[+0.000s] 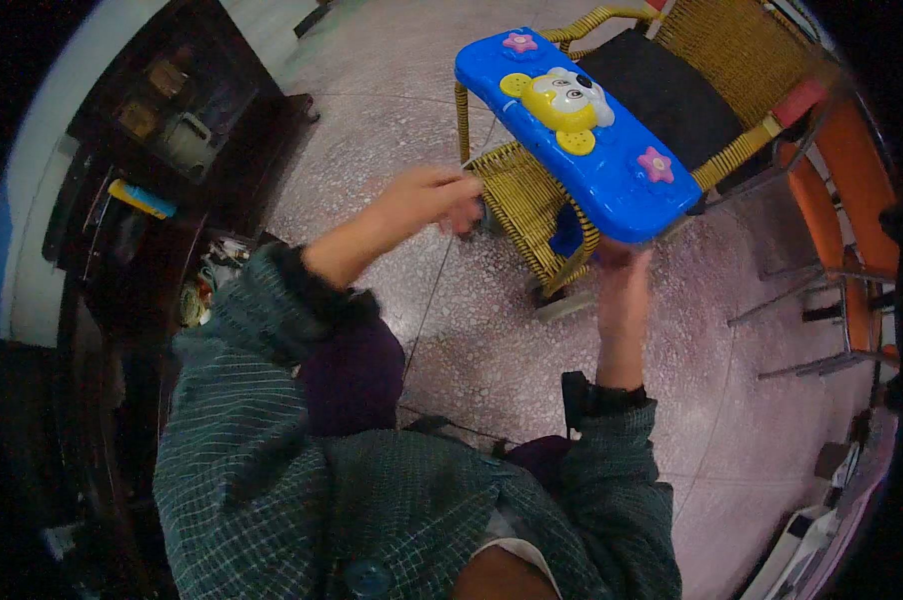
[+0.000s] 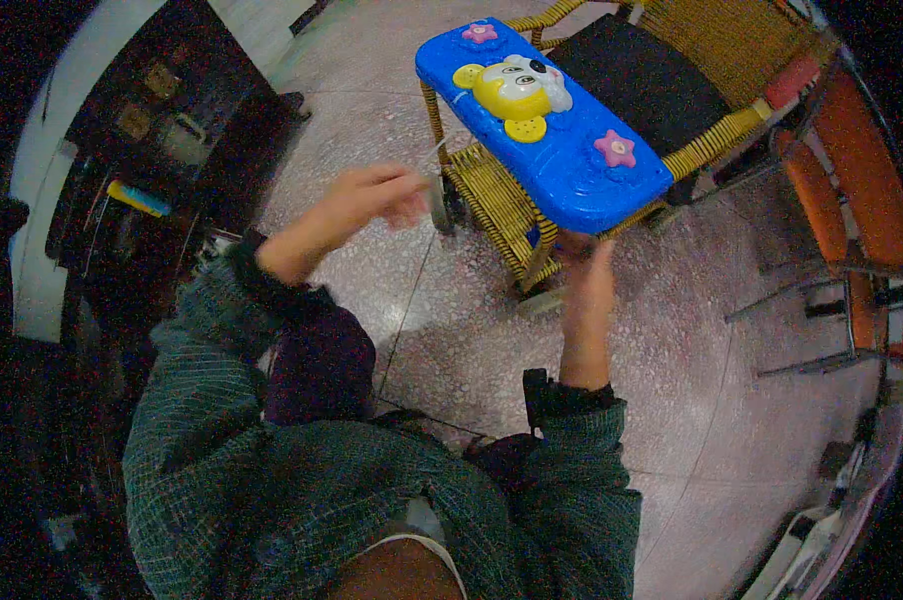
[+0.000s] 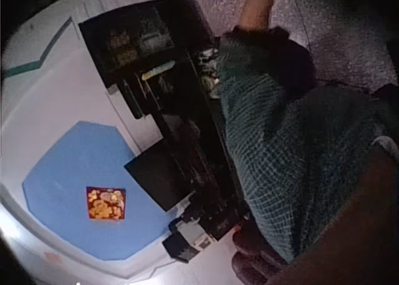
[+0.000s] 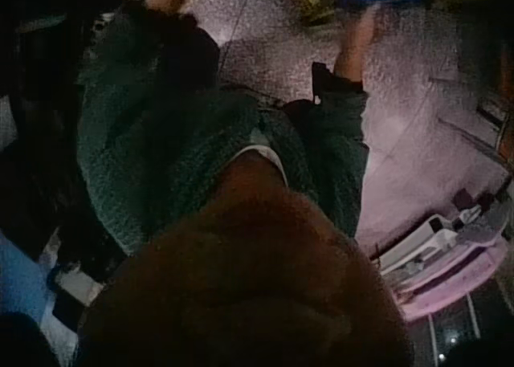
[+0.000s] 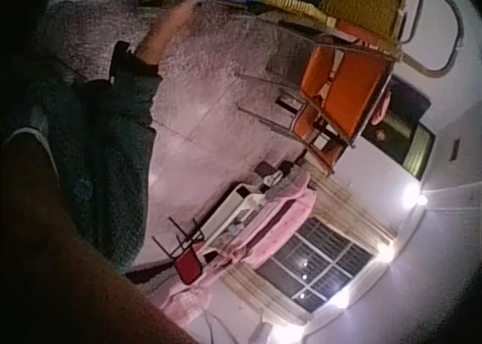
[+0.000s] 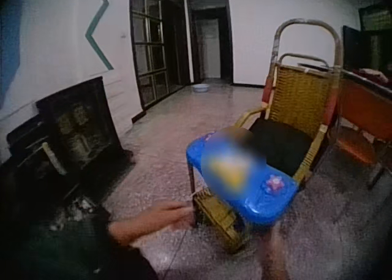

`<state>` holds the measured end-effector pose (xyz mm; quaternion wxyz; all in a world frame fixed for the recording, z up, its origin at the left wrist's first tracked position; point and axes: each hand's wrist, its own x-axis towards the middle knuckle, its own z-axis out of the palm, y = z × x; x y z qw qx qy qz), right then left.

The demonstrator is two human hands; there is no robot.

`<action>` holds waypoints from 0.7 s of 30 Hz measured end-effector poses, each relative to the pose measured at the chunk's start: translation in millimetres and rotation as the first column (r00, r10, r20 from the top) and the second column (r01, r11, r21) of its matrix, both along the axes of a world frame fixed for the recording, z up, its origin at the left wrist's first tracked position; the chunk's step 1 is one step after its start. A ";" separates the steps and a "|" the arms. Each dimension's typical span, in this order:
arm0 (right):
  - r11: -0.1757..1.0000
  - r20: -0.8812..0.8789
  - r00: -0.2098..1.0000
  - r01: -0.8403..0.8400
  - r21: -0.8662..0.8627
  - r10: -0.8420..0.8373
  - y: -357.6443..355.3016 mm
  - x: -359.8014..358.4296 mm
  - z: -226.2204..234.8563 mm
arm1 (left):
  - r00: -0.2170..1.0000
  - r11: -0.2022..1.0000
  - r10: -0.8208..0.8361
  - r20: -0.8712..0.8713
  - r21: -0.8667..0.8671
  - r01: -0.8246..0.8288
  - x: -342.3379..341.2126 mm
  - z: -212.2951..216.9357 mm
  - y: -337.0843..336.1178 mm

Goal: The person attaches a blue plastic tray to a yellow and black striped stroller frame using white zip ties. They thread the ties through holes in the tray and around the frame, then tighten them to secure the tray in place.

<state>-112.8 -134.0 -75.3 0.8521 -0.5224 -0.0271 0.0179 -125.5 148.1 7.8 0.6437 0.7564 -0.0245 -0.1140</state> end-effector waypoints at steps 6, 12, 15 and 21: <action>0.917 0.056 0.998 0.042 -0.396 -0.021 19.4 -3.4 -11.8 | 0.998 0.964 -0.069 0.003 -0.257 0.068 15.7 -12.7 -79.7; 0.657 0.165 0.986 0.122 -0.744 0.004 32.6 -28.9 17.8 | 0.983 0.890 -0.059 -0.175 -0.455 -0.027 28.1 -11.0 -89.9; 0.687 0.152 0.986 0.064 -0.724 0.069 31.8 -33.1 25.8 | 0.988 0.883 0.012 -0.156 -0.462 -0.083 33.5 -10.3 -96.3; 0.451 0.050 0.986 -0.026 -0.892 0.157 20.4 -44.6 40.4 | 0.976 0.879 0.037 -0.214 -0.458 -0.134 17.6 16.3 -86.0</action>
